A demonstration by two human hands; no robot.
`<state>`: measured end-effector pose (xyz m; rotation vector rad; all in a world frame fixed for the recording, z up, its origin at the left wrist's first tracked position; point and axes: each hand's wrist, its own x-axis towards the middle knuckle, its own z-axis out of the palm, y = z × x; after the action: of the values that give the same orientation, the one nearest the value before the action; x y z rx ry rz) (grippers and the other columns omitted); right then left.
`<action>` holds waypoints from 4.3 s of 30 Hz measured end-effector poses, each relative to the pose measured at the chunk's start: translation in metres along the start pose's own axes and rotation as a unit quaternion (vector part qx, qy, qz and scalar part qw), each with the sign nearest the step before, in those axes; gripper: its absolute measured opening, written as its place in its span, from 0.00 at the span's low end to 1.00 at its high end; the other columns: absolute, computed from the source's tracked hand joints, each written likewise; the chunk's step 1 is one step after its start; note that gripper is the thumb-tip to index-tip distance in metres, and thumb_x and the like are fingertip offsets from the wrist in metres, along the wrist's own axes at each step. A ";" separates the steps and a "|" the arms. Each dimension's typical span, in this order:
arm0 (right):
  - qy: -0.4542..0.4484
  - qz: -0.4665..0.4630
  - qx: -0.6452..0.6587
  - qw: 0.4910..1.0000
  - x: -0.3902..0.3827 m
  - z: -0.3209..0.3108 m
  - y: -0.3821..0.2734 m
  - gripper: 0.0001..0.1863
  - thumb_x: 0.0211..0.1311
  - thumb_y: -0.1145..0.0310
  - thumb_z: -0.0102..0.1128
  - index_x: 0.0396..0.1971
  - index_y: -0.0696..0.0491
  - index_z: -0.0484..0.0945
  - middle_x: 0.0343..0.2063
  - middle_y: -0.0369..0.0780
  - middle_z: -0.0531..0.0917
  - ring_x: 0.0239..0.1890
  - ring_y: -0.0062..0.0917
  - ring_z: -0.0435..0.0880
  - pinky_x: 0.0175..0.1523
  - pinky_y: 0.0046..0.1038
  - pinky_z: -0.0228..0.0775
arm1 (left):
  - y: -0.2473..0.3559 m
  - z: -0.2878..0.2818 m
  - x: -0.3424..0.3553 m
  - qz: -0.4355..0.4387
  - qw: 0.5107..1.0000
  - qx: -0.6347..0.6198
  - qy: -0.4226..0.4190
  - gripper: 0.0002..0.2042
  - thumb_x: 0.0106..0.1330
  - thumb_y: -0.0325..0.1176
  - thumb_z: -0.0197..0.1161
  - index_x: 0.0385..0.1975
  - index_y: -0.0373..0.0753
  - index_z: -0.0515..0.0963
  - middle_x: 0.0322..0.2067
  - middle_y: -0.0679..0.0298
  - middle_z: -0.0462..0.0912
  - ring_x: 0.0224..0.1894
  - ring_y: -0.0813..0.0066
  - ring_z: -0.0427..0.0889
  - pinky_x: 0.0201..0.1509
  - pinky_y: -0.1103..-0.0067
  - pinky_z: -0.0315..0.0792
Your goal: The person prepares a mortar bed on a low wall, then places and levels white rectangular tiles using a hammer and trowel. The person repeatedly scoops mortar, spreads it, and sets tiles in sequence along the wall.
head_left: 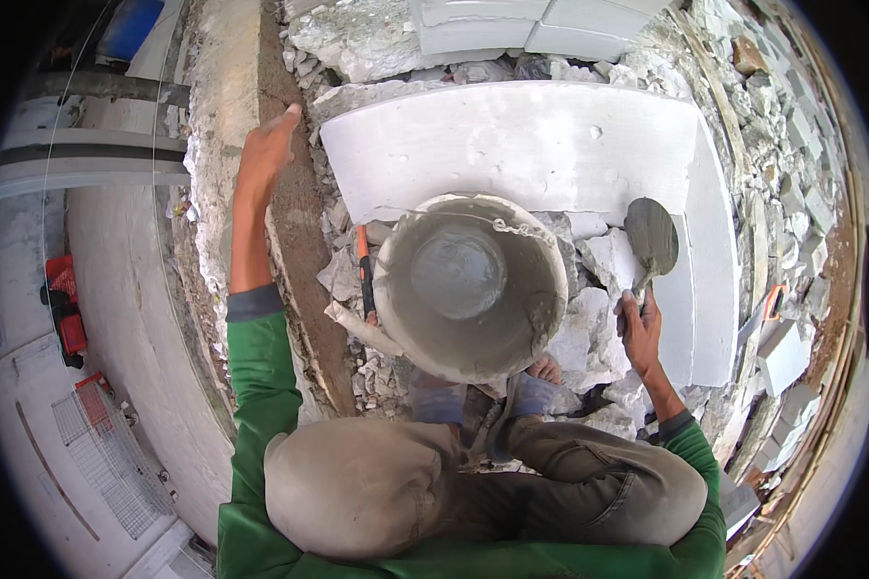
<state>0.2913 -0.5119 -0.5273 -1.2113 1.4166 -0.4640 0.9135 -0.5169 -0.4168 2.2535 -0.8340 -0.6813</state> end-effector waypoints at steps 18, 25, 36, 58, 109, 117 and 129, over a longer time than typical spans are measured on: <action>0.147 0.032 0.185 0.971 -0.088 -0.058 -0.071 0.09 0.65 0.70 0.62 0.41 0.58 0.75 0.38 0.40 0.84 0.35 0.23 0.83 0.45 0.28 0.77 | 0.032 0.125 -0.197 -0.156 0.765 -0.321 -0.536 0.24 0.79 0.47 0.56 0.45 0.25 0.78 0.38 0.48 0.86 0.32 0.56 0.91 0.32 0.71 0.85; 0.302 0.042 -0.050 0.951 -0.159 -0.152 -0.006 0.11 0.68 0.68 0.63 0.42 0.60 0.78 0.35 0.39 0.83 0.36 0.24 0.82 0.46 0.28 0.77 | 0.019 0.255 -0.286 -0.129 0.635 -0.279 -0.709 0.22 0.80 0.41 0.53 0.58 0.24 0.74 0.53 0.43 0.83 0.37 0.56 0.91 0.35 0.71 0.85; 0.364 -0.040 -0.413 0.834 -0.110 -0.139 -0.080 0.21 0.68 0.61 0.65 0.40 0.68 0.76 0.31 0.53 0.85 0.35 0.40 0.87 0.45 0.41 0.77 | -0.050 0.112 -0.120 0.098 0.910 -0.390 -0.105 0.16 0.82 0.41 0.54 0.48 0.35 0.82 0.46 0.59 0.89 0.48 0.72 0.86 0.51 0.75 0.79; 0.087 -0.105 -0.141 0.981 0.195 -0.066 -0.238 0.23 0.70 0.57 0.63 0.47 0.65 0.80 0.39 0.49 0.88 0.43 0.31 0.86 0.53 0.32 0.75 | -0.069 0.041 -0.052 -0.159 0.941 -0.203 -0.217 0.54 0.66 0.77 0.51 0.79 0.34 0.56 0.75 0.45 0.63 0.76 0.53 0.64 0.76 0.66 0.59; -0.206 -0.293 -0.367 0.858 0.058 0.323 -0.319 0.21 0.69 0.64 0.52 0.30 0.69 0.82 0.25 0.56 0.84 0.29 0.47 0.88 0.34 0.46 0.77 | -0.079 0.057 0.062 -0.256 0.785 -0.512 -0.236 0.36 0.70 0.73 0.52 0.47 0.38 0.77 0.22 0.58 0.77 0.17 0.70 0.72 0.16 0.76 0.68; -0.204 -0.319 -0.269 0.885 0.035 0.393 -0.302 0.15 0.69 0.66 0.53 0.41 0.64 0.82 0.31 0.56 0.85 0.33 0.49 0.86 0.38 0.47 0.79 | -0.101 0.084 0.036 -0.198 0.693 -0.682 -0.119 0.22 0.74 0.55 0.62 0.50 0.42 0.80 0.30 0.61 0.82 0.25 0.72 0.78 0.24 0.74 0.72; -0.315 0.082 0.144 0.934 -0.081 0.324 -0.288 0.15 0.74 0.56 0.56 0.30 0.50 0.70 0.18 0.32 0.71 0.12 0.19 0.65 0.15 0.28 0.58 | -0.107 0.152 -0.073 -0.299 0.587 -0.752 0.020 0.15 0.74 0.45 0.58 0.48 0.40 0.79 0.33 0.63 0.83 0.31 0.74 0.82 0.29 0.77 0.71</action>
<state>0.6806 -0.4402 -0.3339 -0.8812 0.8476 -0.1329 0.8077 -0.4585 -0.5760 0.7943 0.5891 -1.0181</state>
